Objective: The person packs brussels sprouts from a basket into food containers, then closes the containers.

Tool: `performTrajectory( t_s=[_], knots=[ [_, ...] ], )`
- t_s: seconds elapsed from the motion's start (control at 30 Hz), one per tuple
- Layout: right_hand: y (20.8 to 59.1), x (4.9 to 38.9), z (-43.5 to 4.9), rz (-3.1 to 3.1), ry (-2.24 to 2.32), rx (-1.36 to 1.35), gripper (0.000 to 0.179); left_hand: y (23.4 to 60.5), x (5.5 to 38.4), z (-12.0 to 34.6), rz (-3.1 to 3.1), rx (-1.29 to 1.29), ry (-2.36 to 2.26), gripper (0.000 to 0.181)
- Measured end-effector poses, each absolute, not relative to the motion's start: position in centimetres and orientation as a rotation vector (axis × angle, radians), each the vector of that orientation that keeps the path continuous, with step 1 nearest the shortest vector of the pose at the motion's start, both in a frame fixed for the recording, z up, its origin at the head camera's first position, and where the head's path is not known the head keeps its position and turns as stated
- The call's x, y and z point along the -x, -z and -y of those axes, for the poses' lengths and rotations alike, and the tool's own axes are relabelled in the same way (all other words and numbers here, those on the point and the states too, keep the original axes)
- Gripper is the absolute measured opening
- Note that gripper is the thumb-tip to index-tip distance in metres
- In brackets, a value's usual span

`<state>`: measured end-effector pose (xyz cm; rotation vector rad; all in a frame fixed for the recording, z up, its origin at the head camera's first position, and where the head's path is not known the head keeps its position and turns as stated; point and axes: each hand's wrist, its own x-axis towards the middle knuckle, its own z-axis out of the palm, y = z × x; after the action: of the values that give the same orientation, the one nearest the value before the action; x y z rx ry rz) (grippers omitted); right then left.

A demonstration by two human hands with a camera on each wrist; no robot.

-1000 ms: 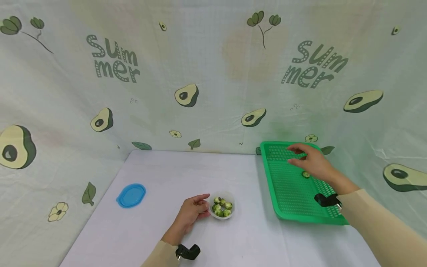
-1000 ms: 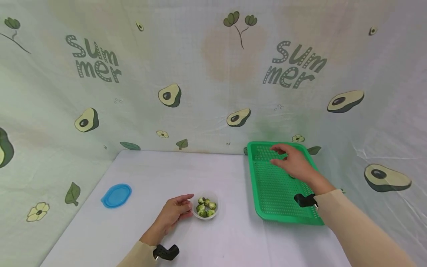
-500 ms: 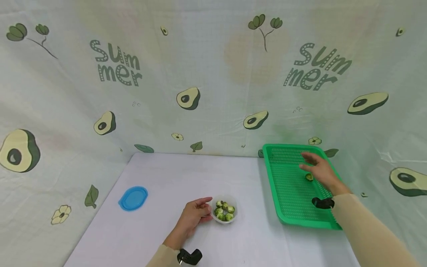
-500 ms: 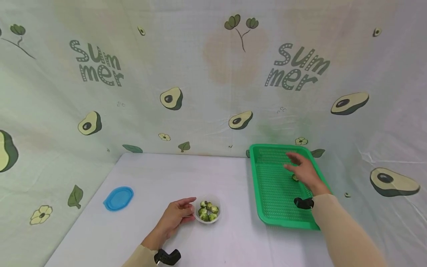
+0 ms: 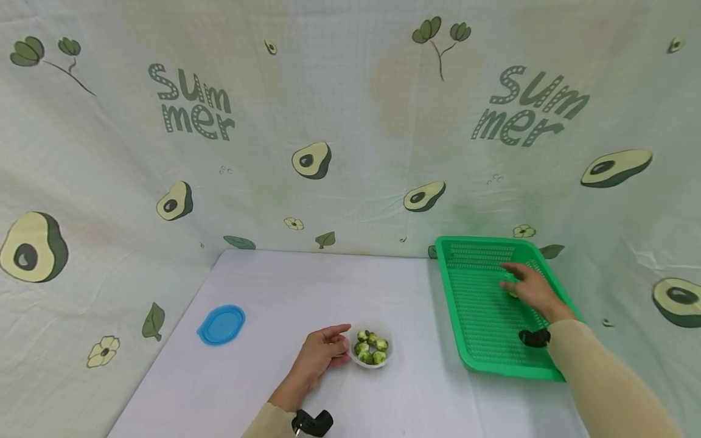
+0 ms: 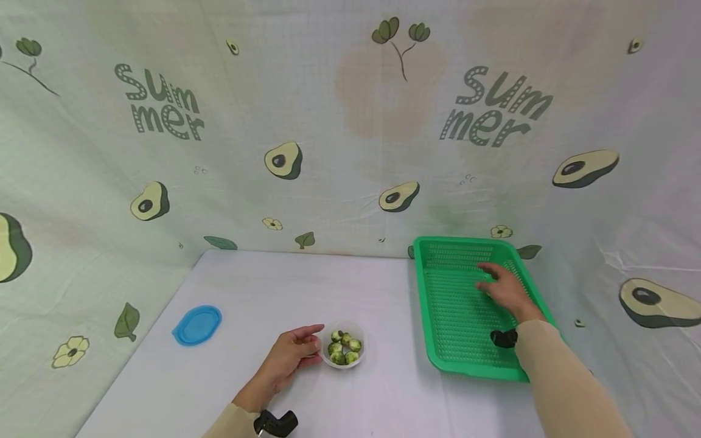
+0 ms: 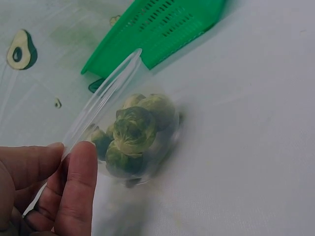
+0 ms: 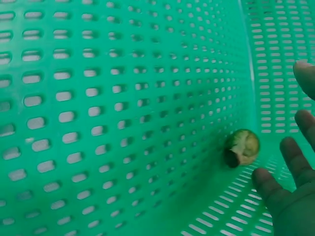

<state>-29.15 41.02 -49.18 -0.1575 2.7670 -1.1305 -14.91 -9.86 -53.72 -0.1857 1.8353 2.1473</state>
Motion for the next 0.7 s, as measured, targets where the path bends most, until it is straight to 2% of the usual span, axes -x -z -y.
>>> performTrajectory(
  t_s=[0.37, 0.5, 0.7],
  knots=[
    [50.3, 29.4, -40.6, -2.796, 1.091, 0.198, 0.06, 53.7, 15.1, 9.9, -1.85, 0.192, -2.137, 0.05],
    [50.7, 29.6, -40.5, -2.812, 0.981, 0.293, 0.063, 53.7, 15.1, 9.9, -1.847, 0.194, -2.141, 0.05],
    [51.0, 29.4, -40.6, -2.703, 0.962, 0.237, 0.064, 53.8, 15.1, 10.0, -1.849, 0.196, -2.139, 0.049]
  ],
)
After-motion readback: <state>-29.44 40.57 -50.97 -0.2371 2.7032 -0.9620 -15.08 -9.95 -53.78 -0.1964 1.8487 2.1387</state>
